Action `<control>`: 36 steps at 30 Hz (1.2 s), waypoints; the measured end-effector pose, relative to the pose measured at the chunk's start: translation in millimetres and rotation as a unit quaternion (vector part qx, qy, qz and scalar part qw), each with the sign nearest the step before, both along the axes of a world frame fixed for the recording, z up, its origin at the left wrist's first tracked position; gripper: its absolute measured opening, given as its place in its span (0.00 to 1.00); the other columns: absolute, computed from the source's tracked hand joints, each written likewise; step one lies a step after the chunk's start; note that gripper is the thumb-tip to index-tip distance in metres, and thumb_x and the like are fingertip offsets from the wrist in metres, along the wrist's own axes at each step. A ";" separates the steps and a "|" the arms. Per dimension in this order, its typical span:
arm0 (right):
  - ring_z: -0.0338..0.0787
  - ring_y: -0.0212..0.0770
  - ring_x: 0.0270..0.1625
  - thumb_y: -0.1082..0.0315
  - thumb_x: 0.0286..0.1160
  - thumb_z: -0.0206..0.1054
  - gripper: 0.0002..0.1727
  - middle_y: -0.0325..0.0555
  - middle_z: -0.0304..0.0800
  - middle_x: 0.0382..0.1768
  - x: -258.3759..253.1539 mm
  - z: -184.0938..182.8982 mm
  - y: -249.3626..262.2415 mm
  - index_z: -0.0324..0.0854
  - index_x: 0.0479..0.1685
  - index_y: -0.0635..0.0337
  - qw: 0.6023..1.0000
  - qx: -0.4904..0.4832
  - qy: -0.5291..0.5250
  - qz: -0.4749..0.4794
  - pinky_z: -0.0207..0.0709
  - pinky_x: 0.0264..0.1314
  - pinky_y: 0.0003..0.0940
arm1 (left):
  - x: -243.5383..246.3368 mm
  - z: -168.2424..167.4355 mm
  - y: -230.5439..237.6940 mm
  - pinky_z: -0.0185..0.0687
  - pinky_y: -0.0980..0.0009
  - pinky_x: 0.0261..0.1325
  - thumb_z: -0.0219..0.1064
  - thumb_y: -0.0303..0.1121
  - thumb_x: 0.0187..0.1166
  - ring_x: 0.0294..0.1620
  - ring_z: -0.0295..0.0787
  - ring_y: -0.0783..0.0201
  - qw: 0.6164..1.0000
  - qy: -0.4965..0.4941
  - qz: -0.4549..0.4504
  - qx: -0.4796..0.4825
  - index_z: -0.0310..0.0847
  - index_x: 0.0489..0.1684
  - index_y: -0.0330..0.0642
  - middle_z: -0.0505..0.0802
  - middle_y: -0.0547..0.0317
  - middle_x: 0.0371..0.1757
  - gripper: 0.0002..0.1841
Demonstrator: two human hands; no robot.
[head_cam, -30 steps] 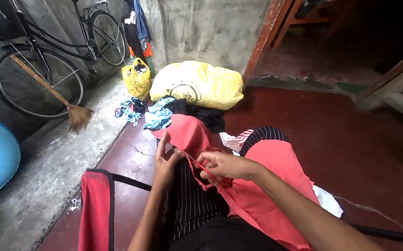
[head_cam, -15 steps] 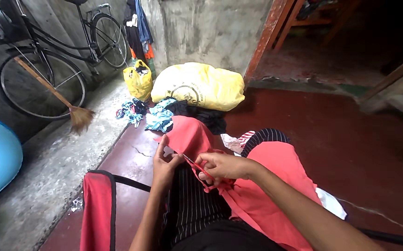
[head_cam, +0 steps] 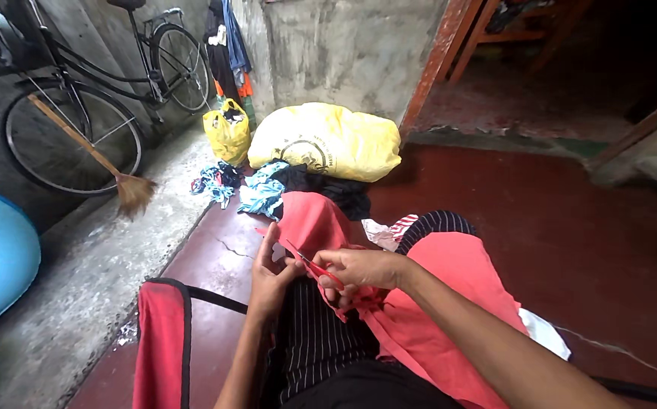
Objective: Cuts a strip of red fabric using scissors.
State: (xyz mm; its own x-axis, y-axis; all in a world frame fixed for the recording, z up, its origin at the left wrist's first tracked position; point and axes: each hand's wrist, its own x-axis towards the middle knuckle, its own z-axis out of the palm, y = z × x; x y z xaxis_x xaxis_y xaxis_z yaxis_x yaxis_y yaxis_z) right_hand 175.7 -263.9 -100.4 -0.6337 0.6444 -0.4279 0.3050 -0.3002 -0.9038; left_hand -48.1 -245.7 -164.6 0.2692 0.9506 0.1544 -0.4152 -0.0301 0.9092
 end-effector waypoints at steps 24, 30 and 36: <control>0.88 0.35 0.35 0.66 0.86 0.61 0.15 0.43 0.86 0.36 -10.9 15.8 7.3 0.70 0.66 0.58 0.999 0.020 -0.027 0.004 0.85 0.43 0.35 | -3.2 -3.1 -8.9 0.93 0.62 0.43 0.78 0.14 0.58 0.31 0.89 0.61 1.000 -0.008 -0.016 0.017 0.35 0.97 0.67 0.66 0.53 0.87 0.65; 0.90 0.37 0.34 0.67 0.86 0.63 0.14 0.44 0.87 0.35 -8.8 13.5 9.7 0.73 0.65 0.59 0.999 0.027 -0.031 -0.010 0.87 0.40 0.35 | -4.6 -5.0 -9.8 0.93 0.61 0.43 0.78 0.15 0.59 0.32 0.90 0.61 0.999 0.004 -0.023 0.028 0.34 0.97 0.66 0.64 0.53 0.89 0.65; 0.88 0.35 0.36 0.67 0.86 0.62 0.16 0.43 0.87 0.38 -11.7 20.3 11.3 0.72 0.67 0.60 0.999 0.029 -0.044 0.000 0.85 0.41 0.34 | -6.3 -3.7 -13.9 0.94 0.62 0.44 0.79 0.17 0.60 0.34 0.92 0.60 0.997 0.031 -0.046 0.049 0.32 0.97 0.66 0.58 0.55 0.92 0.65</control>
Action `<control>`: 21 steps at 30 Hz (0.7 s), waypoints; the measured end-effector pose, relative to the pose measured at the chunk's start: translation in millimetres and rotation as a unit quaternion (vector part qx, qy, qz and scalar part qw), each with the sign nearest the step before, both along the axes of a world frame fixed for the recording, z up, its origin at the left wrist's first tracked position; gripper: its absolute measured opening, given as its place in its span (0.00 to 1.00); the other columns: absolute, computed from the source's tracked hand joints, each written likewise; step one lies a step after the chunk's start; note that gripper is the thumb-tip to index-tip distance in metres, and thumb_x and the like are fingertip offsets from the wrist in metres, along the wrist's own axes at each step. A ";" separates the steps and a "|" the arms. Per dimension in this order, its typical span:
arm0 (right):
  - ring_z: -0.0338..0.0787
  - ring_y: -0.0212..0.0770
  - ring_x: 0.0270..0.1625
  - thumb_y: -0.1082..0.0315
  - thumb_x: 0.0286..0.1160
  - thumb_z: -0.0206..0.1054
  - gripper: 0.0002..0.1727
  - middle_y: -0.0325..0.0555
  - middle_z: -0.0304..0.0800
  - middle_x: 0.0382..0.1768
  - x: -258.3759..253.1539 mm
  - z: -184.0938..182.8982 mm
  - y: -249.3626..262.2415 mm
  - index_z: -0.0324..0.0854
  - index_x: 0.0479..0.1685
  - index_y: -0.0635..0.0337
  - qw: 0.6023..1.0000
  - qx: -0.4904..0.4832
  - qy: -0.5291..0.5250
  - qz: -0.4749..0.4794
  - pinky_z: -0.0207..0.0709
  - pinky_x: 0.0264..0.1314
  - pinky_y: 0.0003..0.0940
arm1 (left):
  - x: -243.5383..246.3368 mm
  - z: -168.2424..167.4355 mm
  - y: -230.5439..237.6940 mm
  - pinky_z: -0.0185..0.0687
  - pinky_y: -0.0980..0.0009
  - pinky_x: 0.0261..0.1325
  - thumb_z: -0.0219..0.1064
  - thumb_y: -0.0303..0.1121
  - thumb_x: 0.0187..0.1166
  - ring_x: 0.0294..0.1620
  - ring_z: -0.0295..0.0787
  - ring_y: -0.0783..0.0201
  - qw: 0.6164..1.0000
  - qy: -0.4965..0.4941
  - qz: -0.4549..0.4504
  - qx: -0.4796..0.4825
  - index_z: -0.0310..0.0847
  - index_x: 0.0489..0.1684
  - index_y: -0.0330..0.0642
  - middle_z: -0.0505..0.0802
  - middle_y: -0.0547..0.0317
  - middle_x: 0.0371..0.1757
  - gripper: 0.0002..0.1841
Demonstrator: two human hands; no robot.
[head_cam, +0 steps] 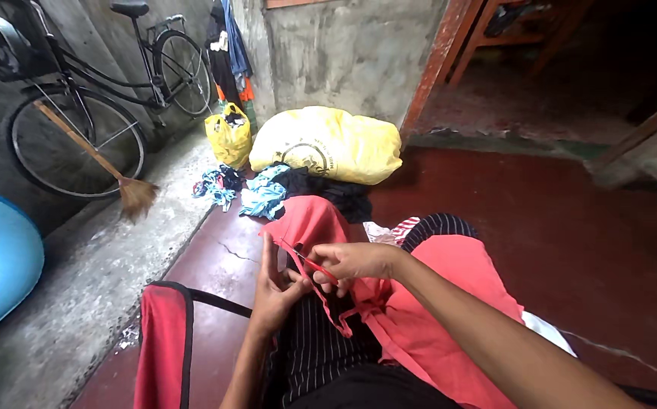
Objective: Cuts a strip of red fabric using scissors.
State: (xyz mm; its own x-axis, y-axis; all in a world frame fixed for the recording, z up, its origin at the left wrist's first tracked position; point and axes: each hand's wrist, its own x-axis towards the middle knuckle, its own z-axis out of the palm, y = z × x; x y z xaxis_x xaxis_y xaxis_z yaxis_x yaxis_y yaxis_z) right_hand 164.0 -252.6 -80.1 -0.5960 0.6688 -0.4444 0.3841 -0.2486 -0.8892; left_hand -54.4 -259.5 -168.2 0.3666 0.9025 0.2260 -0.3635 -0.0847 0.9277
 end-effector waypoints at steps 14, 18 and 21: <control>0.89 0.39 0.35 0.59 0.83 0.69 0.20 0.47 0.87 0.37 -14.8 -9.2 -12.0 0.73 0.67 0.57 0.982 0.111 -0.147 -0.037 0.85 0.39 0.37 | 7.4 11.8 19.9 0.90 0.60 0.56 0.64 0.19 0.79 0.49 0.91 0.59 0.974 -0.087 0.177 -0.114 0.73 0.80 0.39 0.86 0.49 0.68 0.27; 0.87 0.41 0.35 0.57 0.82 0.70 0.21 0.48 0.85 0.36 -18.0 -7.7 -11.5 0.74 0.67 0.55 0.968 0.147 -0.200 -0.031 0.83 0.40 0.39 | 11.4 13.6 23.4 0.92 0.60 0.52 0.68 0.14 0.73 0.46 0.92 0.57 0.959 -0.107 0.212 -0.158 0.76 0.76 0.39 0.88 0.48 0.61 0.28; 0.86 0.42 0.33 0.55 0.82 0.70 0.21 0.47 0.85 0.34 -18.1 -7.7 -10.0 0.75 0.66 0.55 0.957 0.175 -0.231 -0.019 0.82 0.41 0.41 | 14.2 14.3 23.2 0.92 0.60 0.50 0.70 0.11 0.69 0.45 0.92 0.57 0.954 -0.115 0.221 -0.166 0.76 0.76 0.39 0.88 0.47 0.59 0.32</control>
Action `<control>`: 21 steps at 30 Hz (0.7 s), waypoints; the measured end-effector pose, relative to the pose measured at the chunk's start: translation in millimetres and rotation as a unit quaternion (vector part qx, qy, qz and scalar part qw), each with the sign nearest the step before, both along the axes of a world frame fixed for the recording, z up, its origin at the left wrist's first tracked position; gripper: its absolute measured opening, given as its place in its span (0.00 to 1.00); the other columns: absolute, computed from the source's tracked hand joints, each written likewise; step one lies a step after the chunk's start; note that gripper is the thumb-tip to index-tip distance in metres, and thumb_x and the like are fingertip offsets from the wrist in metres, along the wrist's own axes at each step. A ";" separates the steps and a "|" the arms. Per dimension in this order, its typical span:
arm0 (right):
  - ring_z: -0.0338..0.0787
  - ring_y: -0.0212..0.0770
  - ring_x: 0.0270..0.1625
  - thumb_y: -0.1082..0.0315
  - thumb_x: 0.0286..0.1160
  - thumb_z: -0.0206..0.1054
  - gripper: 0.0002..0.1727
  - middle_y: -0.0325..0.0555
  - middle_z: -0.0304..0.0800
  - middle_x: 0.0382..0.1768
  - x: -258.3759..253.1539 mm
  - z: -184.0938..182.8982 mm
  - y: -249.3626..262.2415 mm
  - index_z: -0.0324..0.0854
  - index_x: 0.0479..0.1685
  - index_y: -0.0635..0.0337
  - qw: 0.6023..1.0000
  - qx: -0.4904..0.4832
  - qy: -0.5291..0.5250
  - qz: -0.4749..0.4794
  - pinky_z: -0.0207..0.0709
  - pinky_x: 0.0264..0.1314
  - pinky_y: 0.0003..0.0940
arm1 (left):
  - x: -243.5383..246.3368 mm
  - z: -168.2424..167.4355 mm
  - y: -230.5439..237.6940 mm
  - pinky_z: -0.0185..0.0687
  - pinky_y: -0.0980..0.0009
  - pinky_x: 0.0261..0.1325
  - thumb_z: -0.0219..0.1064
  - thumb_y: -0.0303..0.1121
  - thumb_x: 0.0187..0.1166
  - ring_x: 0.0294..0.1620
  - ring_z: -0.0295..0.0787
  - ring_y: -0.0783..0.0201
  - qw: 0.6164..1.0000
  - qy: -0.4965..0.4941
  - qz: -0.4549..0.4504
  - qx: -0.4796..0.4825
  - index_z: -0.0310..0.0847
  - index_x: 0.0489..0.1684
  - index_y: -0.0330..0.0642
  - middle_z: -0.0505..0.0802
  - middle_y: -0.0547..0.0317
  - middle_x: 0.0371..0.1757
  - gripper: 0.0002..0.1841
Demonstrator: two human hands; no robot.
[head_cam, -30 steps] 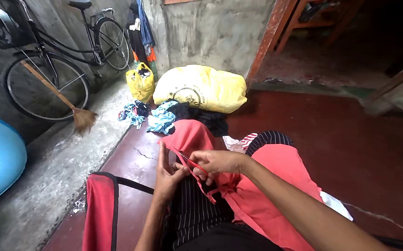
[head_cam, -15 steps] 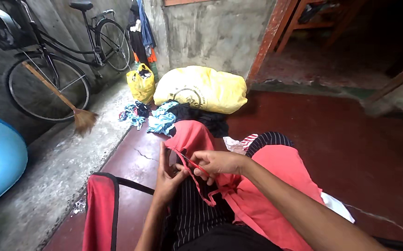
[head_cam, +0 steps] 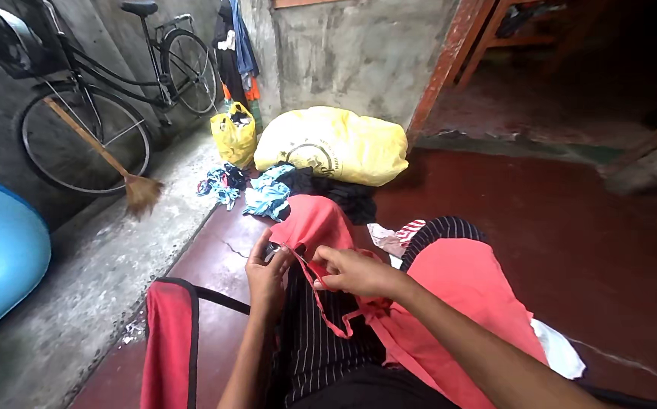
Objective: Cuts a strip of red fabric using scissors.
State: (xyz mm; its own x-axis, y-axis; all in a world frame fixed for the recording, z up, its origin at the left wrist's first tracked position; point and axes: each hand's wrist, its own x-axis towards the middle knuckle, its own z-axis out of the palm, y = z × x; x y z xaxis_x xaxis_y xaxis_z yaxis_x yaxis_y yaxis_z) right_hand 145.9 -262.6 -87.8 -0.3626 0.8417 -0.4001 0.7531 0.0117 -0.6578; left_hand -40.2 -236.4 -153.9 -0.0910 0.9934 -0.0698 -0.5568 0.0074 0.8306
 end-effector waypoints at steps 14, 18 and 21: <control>0.89 0.39 0.41 0.59 0.85 0.67 0.23 0.49 0.87 0.44 8.6 8.8 14.8 0.69 0.72 0.60 0.982 -0.140 0.127 0.026 0.84 0.44 0.37 | -4.0 -0.6 -1.3 0.92 0.62 0.47 0.72 0.09 0.64 0.43 0.91 0.59 1.000 0.004 0.001 0.004 0.74 0.79 0.41 0.86 0.49 0.62 0.37; 0.87 0.35 0.36 0.61 0.86 0.65 0.17 0.44 0.86 0.39 14.1 8.7 22.1 0.72 0.65 0.58 0.970 -0.180 0.163 0.031 0.84 0.40 0.32 | -3.9 -1.5 -1.7 0.92 0.63 0.45 0.71 0.08 0.63 0.42 0.91 0.59 1.000 0.008 0.004 0.006 0.74 0.79 0.42 0.86 0.49 0.63 0.38; 0.86 0.34 0.31 0.64 0.86 0.63 0.12 0.43 0.85 0.34 18.5 3.0 25.7 0.74 0.61 0.58 0.961 -0.191 0.195 0.036 0.83 0.36 0.31 | -4.4 -0.3 -2.8 0.92 0.62 0.45 0.72 0.09 0.63 0.42 0.91 0.59 1.000 0.020 0.002 0.002 0.73 0.80 0.43 0.85 0.49 0.65 0.38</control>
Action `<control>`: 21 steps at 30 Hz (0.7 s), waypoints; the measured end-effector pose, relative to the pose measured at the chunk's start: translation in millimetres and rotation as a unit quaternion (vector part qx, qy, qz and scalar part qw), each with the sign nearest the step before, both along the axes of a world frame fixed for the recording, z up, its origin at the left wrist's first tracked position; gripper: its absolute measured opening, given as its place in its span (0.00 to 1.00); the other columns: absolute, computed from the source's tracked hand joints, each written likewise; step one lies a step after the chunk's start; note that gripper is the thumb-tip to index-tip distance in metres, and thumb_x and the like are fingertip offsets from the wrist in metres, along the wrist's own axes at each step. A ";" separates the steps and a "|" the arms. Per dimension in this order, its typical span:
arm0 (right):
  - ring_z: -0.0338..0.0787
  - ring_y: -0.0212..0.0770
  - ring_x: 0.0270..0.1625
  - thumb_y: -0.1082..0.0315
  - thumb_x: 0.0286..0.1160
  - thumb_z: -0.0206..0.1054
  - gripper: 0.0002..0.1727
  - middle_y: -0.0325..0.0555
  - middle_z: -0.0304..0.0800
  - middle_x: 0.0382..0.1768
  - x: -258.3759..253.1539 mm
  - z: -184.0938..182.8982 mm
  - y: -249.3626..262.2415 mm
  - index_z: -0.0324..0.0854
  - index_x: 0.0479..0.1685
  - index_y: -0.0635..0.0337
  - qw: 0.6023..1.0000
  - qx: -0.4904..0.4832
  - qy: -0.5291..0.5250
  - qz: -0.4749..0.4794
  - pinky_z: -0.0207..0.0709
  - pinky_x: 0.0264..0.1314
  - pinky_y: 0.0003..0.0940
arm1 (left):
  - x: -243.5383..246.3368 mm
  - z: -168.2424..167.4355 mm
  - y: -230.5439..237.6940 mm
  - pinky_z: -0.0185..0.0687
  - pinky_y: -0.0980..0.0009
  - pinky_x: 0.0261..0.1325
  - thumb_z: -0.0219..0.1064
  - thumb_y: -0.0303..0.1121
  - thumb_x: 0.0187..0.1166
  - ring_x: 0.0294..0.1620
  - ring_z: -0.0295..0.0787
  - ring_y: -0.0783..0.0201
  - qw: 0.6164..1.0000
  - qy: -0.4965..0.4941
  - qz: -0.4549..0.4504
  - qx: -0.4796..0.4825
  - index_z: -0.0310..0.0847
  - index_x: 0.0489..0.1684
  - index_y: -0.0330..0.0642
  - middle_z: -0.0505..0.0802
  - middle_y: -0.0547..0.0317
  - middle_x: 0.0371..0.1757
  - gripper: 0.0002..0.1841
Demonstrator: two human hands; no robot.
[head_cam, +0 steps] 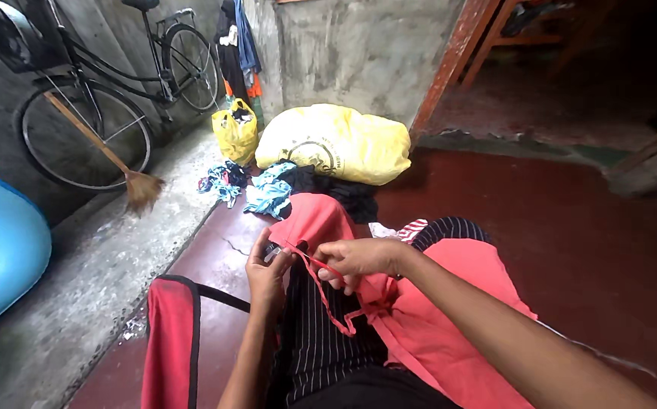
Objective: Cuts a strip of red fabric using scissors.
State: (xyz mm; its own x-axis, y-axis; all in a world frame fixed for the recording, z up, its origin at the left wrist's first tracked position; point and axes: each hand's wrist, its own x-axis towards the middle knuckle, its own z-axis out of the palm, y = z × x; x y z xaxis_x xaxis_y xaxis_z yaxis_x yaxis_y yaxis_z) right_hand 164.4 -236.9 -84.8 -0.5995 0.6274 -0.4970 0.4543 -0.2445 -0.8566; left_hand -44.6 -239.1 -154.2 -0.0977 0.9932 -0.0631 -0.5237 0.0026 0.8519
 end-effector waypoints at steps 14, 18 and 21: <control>0.84 0.33 0.28 0.67 0.88 0.59 0.10 0.43 0.82 0.31 8.5 1.2 13.8 0.73 0.60 0.59 0.998 0.002 0.027 0.060 0.81 0.33 0.30 | -2.7 -0.1 0.3 0.93 0.61 0.43 0.73 0.09 0.62 0.41 0.91 0.57 1.000 -0.012 -0.009 0.006 0.74 0.80 0.43 0.86 0.48 0.64 0.39; 0.84 0.32 0.26 0.70 0.86 0.61 0.10 0.40 0.81 0.27 3.6 -6.4 7.6 0.74 0.59 0.62 0.999 0.005 0.032 0.028 0.84 0.32 0.30 | -5.6 -3.2 1.2 0.93 0.61 0.45 0.73 0.09 0.63 0.41 0.91 0.58 1.000 -0.004 -0.009 0.012 0.73 0.81 0.44 0.86 0.48 0.64 0.39; 0.85 0.33 0.26 0.65 0.87 0.61 0.11 0.41 0.83 0.28 -1.3 -6.2 7.8 0.72 0.60 0.59 0.999 -0.018 0.035 0.017 0.84 0.33 0.30 | -5.3 -5.6 0.1 0.93 0.60 0.46 0.73 0.10 0.63 0.42 0.92 0.57 1.000 0.007 -0.014 0.019 0.73 0.81 0.44 0.86 0.48 0.66 0.39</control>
